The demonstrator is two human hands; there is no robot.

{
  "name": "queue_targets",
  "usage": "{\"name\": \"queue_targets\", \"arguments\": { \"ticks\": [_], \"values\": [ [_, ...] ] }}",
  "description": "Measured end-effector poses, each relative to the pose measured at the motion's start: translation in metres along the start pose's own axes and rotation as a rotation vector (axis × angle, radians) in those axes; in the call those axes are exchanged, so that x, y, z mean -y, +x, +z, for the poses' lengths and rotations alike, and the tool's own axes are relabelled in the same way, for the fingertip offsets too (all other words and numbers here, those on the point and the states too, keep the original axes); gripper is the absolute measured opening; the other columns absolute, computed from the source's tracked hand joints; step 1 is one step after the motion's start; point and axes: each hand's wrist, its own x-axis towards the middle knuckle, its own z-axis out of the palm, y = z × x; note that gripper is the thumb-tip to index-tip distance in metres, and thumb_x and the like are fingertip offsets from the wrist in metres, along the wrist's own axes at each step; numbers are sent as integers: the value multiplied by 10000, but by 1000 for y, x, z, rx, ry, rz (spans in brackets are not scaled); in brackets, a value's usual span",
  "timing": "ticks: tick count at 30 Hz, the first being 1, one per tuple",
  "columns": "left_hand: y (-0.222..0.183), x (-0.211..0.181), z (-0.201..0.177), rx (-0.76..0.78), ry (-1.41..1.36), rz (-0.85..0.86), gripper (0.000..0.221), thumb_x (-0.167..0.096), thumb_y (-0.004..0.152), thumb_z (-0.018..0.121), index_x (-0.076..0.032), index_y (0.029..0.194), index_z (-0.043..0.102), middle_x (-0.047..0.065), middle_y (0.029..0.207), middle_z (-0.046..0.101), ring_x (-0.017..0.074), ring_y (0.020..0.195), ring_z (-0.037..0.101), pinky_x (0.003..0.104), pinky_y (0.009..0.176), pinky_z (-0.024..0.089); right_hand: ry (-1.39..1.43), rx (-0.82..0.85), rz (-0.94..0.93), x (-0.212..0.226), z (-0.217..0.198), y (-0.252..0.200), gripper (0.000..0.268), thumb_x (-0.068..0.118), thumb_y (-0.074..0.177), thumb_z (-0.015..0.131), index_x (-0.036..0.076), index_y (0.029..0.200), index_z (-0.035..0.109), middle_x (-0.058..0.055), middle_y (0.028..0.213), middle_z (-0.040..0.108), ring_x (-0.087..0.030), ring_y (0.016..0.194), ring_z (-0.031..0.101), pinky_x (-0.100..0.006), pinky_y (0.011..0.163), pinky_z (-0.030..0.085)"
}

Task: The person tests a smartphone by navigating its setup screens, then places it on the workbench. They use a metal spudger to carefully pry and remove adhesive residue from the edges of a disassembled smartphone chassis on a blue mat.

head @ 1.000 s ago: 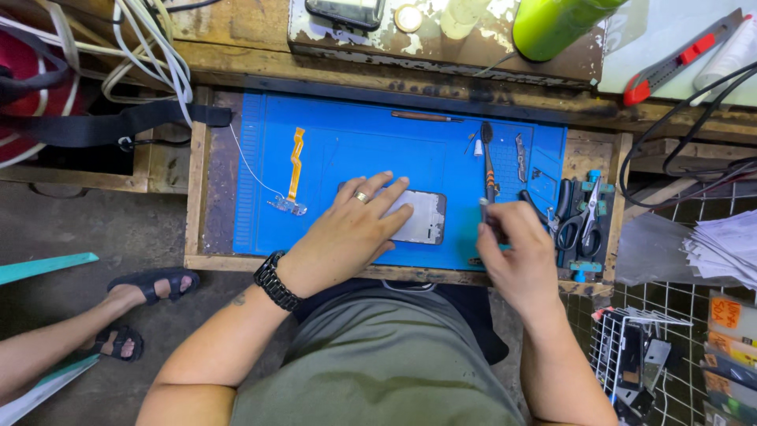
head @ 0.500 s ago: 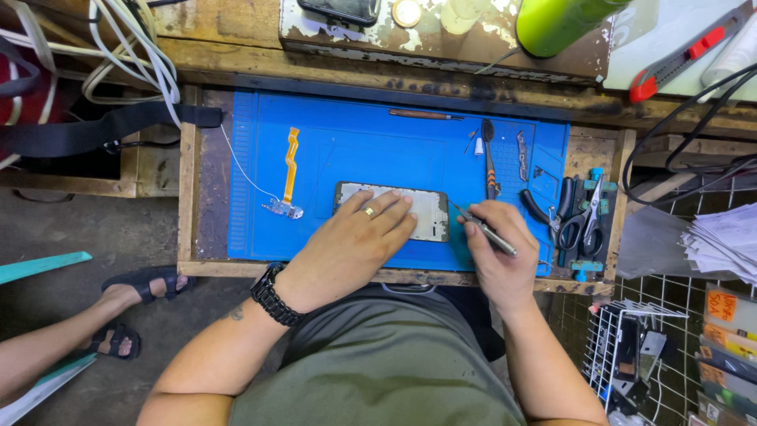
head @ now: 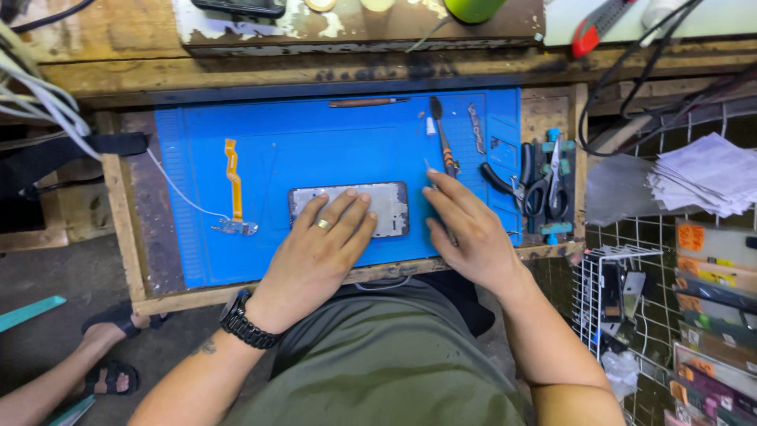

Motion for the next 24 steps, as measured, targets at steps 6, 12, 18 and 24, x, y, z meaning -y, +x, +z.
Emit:
{"name": "queue_targets", "arguments": {
  "ticks": [6,12,18,24],
  "values": [
    [2,0,0,15,-19,-19,429,-101,858,546,-11,1271,620,170,1408,588,311,1337,519,490,1119,385,-55,-33,-1,1,-14,-7,467,91,829,762,-32,1259,626,-247,1387,584,-408,1280,580,-474,1092,450],
    [7,2,-2,32,-24,-10,459,-84,833,555,0,1280,619,170,1367,599,315,1316,524,480,1099,395,-208,-22,199,-14,-49,-41,262,-5,868,717,25,1128,700,-110,1136,670,-310,1061,659,-405,923,521],
    [9,0,-4,42,4,-2,429,-83,845,546,-11,1262,616,159,1370,598,308,1315,526,485,1105,391,-295,151,175,-6,-58,-45,270,46,801,740,48,1070,718,-79,1043,667,-290,939,628,-405,809,480],
    [7,-2,-6,29,6,-9,436,-92,850,541,4,1270,605,185,1393,586,324,1322,522,491,1092,391,-319,247,163,1,-61,-42,261,98,782,756,63,1038,714,-76,992,649,-289,938,604,-417,795,456]
  ]
}}
